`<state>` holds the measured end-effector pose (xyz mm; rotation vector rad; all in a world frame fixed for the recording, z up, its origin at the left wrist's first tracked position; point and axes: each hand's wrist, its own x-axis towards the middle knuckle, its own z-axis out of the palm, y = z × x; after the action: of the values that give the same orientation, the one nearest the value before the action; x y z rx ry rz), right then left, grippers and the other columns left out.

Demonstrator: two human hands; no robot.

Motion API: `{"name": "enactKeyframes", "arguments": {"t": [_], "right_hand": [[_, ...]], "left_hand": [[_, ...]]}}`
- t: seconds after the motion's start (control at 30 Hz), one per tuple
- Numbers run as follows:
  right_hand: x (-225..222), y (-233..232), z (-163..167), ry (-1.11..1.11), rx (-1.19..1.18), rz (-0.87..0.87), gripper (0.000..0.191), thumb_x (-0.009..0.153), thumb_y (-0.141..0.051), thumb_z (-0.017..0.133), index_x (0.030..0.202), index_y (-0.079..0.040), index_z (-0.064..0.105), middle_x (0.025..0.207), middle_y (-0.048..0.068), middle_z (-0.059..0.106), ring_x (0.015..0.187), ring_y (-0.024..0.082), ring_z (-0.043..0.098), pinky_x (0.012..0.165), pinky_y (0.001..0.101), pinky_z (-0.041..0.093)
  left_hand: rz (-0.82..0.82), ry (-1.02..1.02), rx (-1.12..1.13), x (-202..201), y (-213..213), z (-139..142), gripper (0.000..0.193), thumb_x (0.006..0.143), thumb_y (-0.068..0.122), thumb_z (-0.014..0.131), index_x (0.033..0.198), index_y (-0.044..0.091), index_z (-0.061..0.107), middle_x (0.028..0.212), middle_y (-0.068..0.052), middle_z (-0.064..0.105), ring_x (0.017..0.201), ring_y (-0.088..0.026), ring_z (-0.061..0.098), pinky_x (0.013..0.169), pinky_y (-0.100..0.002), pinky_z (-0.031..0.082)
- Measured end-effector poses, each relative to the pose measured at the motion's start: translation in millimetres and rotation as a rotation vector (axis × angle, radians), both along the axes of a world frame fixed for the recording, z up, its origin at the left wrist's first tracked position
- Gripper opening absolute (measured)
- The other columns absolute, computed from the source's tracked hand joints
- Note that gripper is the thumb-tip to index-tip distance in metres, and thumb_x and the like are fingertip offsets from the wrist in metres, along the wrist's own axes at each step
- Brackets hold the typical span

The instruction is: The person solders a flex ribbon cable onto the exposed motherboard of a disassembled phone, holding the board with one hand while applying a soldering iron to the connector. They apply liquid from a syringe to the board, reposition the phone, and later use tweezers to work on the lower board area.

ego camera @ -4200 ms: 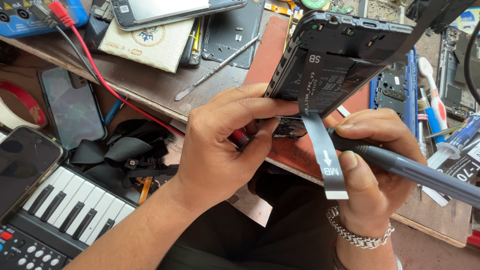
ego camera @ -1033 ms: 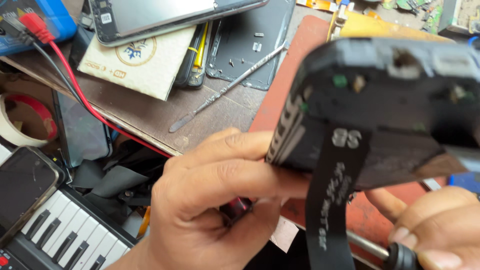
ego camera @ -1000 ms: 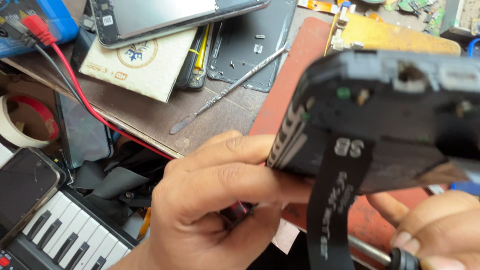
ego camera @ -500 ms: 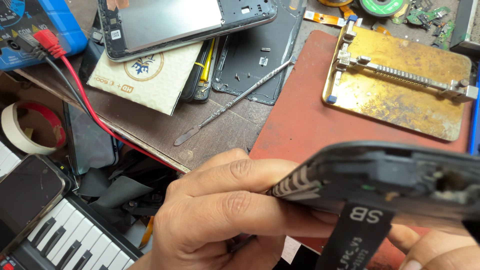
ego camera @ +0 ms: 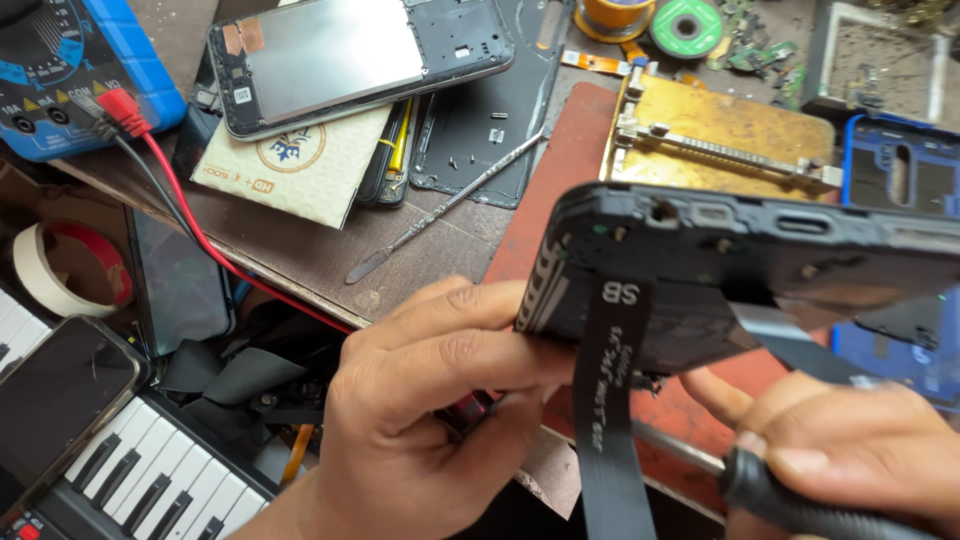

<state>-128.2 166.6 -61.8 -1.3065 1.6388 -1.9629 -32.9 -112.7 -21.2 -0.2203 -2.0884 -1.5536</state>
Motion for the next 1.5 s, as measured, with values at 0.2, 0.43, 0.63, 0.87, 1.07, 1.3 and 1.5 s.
{"name": "enactKeyframes", "arguments": {"t": [0.2,0.43,0.63,0.87,1.07,1.3,1.5], "right_hand": [[51,-25,26,-0.077,-0.043,-0.330,0.021,0.105,-0.010,0.069,0.120,0.001,0.060,0.099,0.015,0.069,0.086,0.021,0.062,0.113,0.0546,0.054],[76,-55,24,-0.106,-0.241,-0.463,0.011,0.109,-0.001,0.067,0.115,0.005,0.060,0.103,0.018,0.064,0.093,0.021,0.063,0.110,0.0430,0.055],[83,-57,27,0.024,-0.082,-0.646,0.019,0.101,-0.009,0.069,0.109,0.006,0.060,0.100,0.018,0.065,0.087,0.020,0.062,0.082,0.0267,0.052],[83,-60,22,0.006,-0.194,-0.590,0.024,0.101,-0.013,0.073,0.108,0.006,0.060,0.098,0.018,0.064,0.083,0.021,0.061,0.081,0.0257,0.051],[86,-60,20,0.003,-0.225,-0.570,0.024,0.102,-0.013,0.073,0.105,0.006,0.059,0.095,0.016,0.062,0.084,0.020,0.060,0.083,0.0255,0.050],[88,-63,28,0.008,-0.240,-0.594,0.028,0.104,-0.017,0.076,0.108,0.006,0.061,0.095,0.015,0.064,0.084,0.019,0.060,0.081,0.0254,0.049],[99,-64,43,-0.096,-0.274,-0.531,0.022,0.101,-0.012,0.071,0.109,0.004,0.059,0.106,0.014,0.062,0.096,0.018,0.062,0.106,0.0460,0.061]], "left_hand": [[-0.005,0.029,-0.049,11,3,9,0.028,0.083,-0.010,0.068,0.108,0.004,0.069,0.117,-0.010,0.074,0.096,-0.023,0.074,0.087,-0.033,0.057],[0.019,0.054,-0.030,19,7,16,0.027,0.085,-0.010,0.067,0.109,0.003,0.069,0.117,-0.011,0.073,0.099,-0.025,0.074,0.088,-0.032,0.058],[-0.005,-0.058,0.069,29,5,14,0.031,0.086,-0.010,0.064,0.112,0.004,0.072,0.120,-0.010,0.075,0.091,-0.016,0.073,0.070,-0.024,0.057],[-0.015,0.046,0.010,34,3,4,0.027,0.094,-0.009,0.065,0.117,0.004,0.071,0.123,-0.008,0.074,0.102,-0.015,0.075,0.088,-0.024,0.060],[-0.027,0.048,0.017,36,1,5,0.031,0.092,-0.010,0.063,0.118,0.004,0.071,0.124,-0.008,0.074,0.102,-0.016,0.075,0.089,-0.025,0.060],[-0.023,0.062,-0.001,42,1,16,0.032,0.094,-0.008,0.066,0.121,0.007,0.072,0.121,-0.007,0.075,0.096,-0.012,0.074,0.078,-0.022,0.058],[-0.009,0.046,0.045,51,3,27,0.029,0.092,-0.007,0.068,0.117,0.007,0.073,0.121,-0.006,0.075,0.079,-0.007,0.066,0.065,-0.021,0.052]]}}
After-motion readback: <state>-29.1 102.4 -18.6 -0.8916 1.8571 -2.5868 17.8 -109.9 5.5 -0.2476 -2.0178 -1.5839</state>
